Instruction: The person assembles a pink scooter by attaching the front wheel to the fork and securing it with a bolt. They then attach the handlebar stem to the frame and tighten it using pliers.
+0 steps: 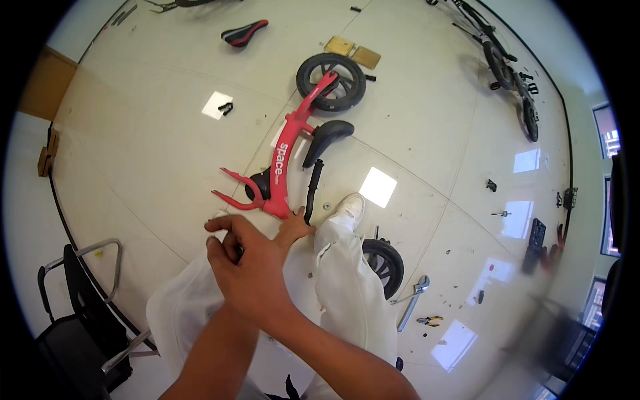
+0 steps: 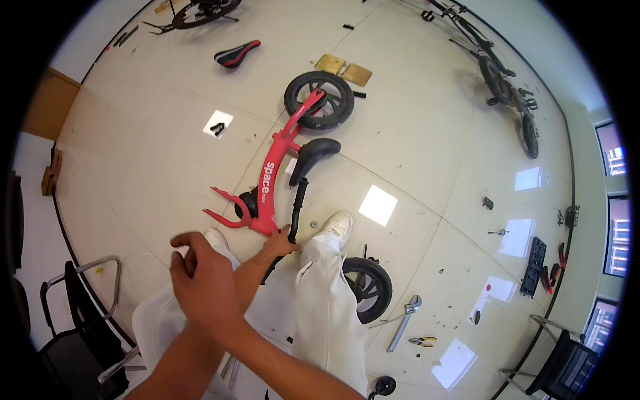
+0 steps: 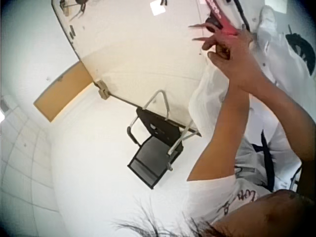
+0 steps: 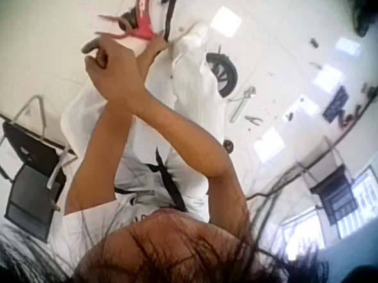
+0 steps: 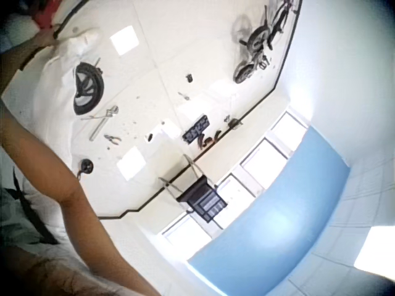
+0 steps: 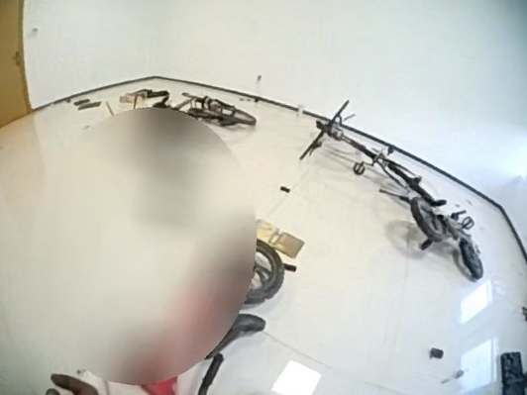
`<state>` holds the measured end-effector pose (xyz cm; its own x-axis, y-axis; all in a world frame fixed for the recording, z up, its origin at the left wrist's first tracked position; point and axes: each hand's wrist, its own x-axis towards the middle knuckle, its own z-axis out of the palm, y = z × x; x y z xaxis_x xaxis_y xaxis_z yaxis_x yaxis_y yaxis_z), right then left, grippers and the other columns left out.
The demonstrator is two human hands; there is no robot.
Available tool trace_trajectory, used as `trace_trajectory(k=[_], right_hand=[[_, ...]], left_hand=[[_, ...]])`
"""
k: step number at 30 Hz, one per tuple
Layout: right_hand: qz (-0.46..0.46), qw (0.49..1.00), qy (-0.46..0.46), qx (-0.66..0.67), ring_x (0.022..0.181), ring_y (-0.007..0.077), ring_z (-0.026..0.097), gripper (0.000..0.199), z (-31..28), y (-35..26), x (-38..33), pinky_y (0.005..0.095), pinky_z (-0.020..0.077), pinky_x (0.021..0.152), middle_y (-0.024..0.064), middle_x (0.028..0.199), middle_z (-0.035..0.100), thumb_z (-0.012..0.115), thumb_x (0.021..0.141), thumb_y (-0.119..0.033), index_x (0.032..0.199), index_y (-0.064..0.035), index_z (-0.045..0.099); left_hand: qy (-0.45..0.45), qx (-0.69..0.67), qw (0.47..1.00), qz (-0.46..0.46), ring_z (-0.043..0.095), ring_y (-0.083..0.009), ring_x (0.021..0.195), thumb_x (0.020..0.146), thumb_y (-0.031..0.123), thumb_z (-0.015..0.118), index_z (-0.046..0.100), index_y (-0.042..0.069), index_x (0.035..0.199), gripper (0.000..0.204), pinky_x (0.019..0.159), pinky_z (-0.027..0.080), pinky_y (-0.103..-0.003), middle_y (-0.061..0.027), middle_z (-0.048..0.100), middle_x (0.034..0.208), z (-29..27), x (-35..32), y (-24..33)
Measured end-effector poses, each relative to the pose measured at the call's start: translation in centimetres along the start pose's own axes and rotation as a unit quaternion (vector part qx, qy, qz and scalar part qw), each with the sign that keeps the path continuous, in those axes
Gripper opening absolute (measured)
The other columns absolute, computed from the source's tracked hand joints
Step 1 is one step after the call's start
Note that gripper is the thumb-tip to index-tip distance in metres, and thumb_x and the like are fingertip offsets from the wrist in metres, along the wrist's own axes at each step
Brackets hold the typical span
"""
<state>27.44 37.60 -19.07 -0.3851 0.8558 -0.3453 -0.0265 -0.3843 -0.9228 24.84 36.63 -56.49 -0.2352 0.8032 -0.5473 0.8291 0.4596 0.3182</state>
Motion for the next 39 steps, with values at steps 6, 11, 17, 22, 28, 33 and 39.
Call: trace_trajectory(k=[6,11,17,22,28,33,39], right_hand=[[0.060,0.996,-0.027,0.067,0.051,0.0076,0.033,0.014,-0.6,-1.3,0.8,0.0256,0.0316,0.050,-0.0008,0.056,0.032,0.057,0.085,-0.005,0.099,-0.0029,0.056],[-0.027,0.998,-0.046,0.014,0.048,0.0144,0.039,0.014,0.8,-0.1,0.5,0.0314,0.0332,0.049,0.0047,0.054,0.037,0.057,0.082,-0.003,0.096,-0.0028,0.055],[-0.198,0.971,0.121,-0.058,0.049,0.0180,0.047,0.015,0.2,1.5,-0.3,0.0328,0.0371,0.052,0.0076,0.052,0.044,0.058,0.079,-0.001,0.094,-0.0033,0.057],[-0.210,0.945,0.235,-0.091,0.050,0.0176,0.051,0.017,-3.1,0.6,0.5,0.0280,0.0412,0.060,0.0063,0.060,0.054,0.057,0.081,-0.003,0.098,-0.0032,0.059],[-0.116,0.905,0.403,0.070,0.059,0.0129,0.049,0.017,-12.4,1.2,1.4,0.0286,0.0406,0.057,0.0062,0.068,0.055,0.046,0.086,-0.007,0.096,-0.0004,0.059],[-0.043,0.921,0.307,0.236,0.056,0.0087,0.042,0.023,-14.1,0.9,0.7,0.0233,0.0355,0.051,0.0047,0.074,0.056,0.037,0.084,-0.002,0.095,0.0016,0.057],[-0.050,0.963,0.209,0.166,0.059,0.0100,0.049,0.021,-11.6,0.1,0.4,0.0224,0.0410,0.052,0.0091,0.081,0.058,0.037,0.087,0.000,0.097,0.0041,0.054]], left_hand=[[-0.020,-0.139,0.979,-0.146,0.062,-0.0371,0.094,0.072,0.028,0.058,0.058,0.013,0.112,0.042,0.083,0.048,-0.046,-0.0223,0.065,0.094,1.8,0.5,2.7],[-0.107,-0.240,0.958,-0.118,0.066,-0.0243,0.065,0.069,0.023,0.062,0.063,0.003,0.090,0.030,0.059,0.051,-0.035,-0.0178,0.066,0.082,-0.3,1.9,-0.7],[-0.170,-0.484,0.849,-0.125,0.055,-0.0162,0.054,0.077,0.017,0.067,0.054,0.005,0.095,0.025,0.049,0.045,-0.031,-0.0047,0.054,0.068,-9.3,-2.5,2.7],[-0.220,-0.730,0.646,0.034,0.061,-0.0178,0.074,0.084,0.018,0.061,0.052,0.007,0.104,0.025,0.065,0.052,-0.036,-0.0062,0.057,0.083,-19.5,-8.5,5.0],[-0.174,-0.716,0.674,-0.055,0.062,-0.0267,0.088,0.089,0.021,0.054,0.052,0.004,0.115,0.031,0.082,0.050,-0.046,-0.0142,0.062,0.096,-26.9,-13.0,5.1],[-0.140,-0.750,0.647,-0.017,0.062,-0.0274,0.088,0.091,0.023,0.053,0.052,0.003,0.116,0.032,0.085,0.048,-0.045,-0.0154,0.062,0.095,-30.6,-19.3,5.5],[-0.120,-0.831,0.543,-0.012,0.059,-0.0329,0.101,0.092,0.025,0.049,0.055,0.010,0.095,0.017,0.087,0.047,-0.054,-0.0204,0.060,0.106,-28.2,-20.7,1.1]])
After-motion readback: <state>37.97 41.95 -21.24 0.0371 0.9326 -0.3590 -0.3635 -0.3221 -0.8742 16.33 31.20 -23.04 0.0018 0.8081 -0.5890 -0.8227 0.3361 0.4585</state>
